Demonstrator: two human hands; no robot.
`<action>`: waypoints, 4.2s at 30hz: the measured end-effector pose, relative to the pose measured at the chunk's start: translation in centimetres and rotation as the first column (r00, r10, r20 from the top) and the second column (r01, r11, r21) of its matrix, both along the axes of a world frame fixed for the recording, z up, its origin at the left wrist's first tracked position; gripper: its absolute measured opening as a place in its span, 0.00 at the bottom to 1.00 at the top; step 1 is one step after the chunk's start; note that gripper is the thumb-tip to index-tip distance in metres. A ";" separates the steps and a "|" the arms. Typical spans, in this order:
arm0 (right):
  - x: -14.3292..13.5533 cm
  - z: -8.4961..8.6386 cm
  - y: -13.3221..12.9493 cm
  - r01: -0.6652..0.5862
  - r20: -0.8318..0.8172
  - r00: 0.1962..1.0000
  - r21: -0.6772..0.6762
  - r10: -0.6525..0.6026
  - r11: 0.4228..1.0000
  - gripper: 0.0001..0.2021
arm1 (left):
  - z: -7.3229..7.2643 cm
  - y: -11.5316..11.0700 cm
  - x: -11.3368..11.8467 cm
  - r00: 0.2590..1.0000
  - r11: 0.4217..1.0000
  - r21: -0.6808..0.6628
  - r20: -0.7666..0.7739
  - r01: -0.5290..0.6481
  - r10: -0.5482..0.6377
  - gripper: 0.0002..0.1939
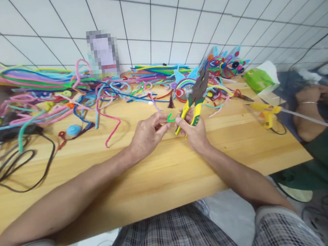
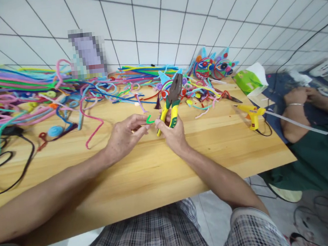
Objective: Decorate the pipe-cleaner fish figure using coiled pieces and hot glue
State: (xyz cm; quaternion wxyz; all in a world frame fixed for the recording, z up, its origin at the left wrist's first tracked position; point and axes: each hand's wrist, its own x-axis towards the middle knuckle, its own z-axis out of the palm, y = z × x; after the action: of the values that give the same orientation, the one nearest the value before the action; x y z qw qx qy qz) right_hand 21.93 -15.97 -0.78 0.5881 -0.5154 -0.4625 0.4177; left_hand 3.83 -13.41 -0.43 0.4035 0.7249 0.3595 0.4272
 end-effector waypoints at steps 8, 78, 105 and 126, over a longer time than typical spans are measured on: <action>-0.2 -0.1 -0.3 -0.015 0.012 1.000 0.010 0.015 1.000 0.27 | -0.1 0.0 -0.2 0.987 0.987 0.163 -0.154 -0.019 0.044 0.10; 2.3 1.5 -0.1 -0.205 0.566 0.772 -0.207 0.288 0.957 0.16 | 6.3 3.0 -3.2 0.998 0.975 -0.221 -0.054 -0.024 0.013 0.06; 1.6 1.9 -0.8 -0.296 0.584 0.717 -0.240 0.381 0.925 0.15 | 7.3 2.7 -3.4 0.992 0.965 -0.261 -0.110 0.029 -0.059 0.08; 1.0 0.9 -1.0 -0.235 0.641 0.692 -0.234 0.331 0.943 0.14 | 8.0 2.7 -3.4 0.988 0.947 -0.320 -0.133 0.028 -0.074 0.09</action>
State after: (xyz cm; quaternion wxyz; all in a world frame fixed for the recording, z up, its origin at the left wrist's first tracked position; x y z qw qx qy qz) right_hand 22.96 -16.94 0.17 0.2738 -0.5915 -0.6880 0.3191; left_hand 0.45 -10.74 7.60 0.4989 0.6885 0.4326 0.2998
